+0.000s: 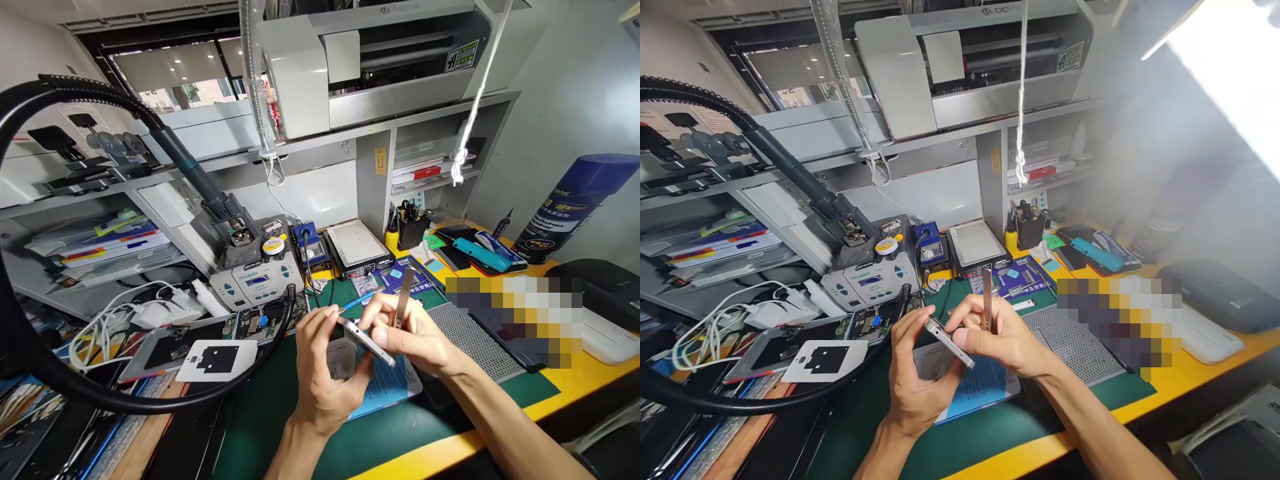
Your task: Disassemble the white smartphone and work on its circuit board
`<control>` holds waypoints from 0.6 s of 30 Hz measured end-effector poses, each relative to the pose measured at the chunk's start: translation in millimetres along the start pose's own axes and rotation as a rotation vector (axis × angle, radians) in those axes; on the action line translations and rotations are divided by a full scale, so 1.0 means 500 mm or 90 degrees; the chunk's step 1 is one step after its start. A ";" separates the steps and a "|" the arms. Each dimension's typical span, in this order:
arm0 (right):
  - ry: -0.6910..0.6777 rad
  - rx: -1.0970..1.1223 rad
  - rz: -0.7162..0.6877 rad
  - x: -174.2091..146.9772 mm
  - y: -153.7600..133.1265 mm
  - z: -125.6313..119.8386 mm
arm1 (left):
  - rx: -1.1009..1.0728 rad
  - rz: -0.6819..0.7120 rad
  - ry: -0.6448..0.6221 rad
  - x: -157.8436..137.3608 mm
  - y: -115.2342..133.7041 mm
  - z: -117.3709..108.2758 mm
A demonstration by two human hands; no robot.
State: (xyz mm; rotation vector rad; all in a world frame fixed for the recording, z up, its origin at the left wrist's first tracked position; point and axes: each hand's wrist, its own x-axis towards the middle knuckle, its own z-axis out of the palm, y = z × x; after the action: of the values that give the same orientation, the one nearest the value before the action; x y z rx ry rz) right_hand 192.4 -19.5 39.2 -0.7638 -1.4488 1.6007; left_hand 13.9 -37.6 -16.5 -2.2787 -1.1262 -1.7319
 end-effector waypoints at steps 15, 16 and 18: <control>0.009 -0.043 -0.035 -0.005 0.006 -0.005 | -0.038 0.006 0.010 -0.001 -0.005 0.005; 0.044 -0.020 -0.058 -0.001 0.004 -0.009 | -0.032 0.007 0.009 0.000 -0.004 0.005; 0.127 0.040 -0.144 0.001 -0.005 -0.023 | -0.025 0.004 0.008 0.001 -0.002 0.004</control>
State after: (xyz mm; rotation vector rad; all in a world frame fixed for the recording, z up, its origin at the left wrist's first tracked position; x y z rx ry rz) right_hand 202.3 -13.4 40.0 -0.6768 -1.2860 1.3527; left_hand 14.9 -35.7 -17.4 -2.2867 -1.0905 -1.7789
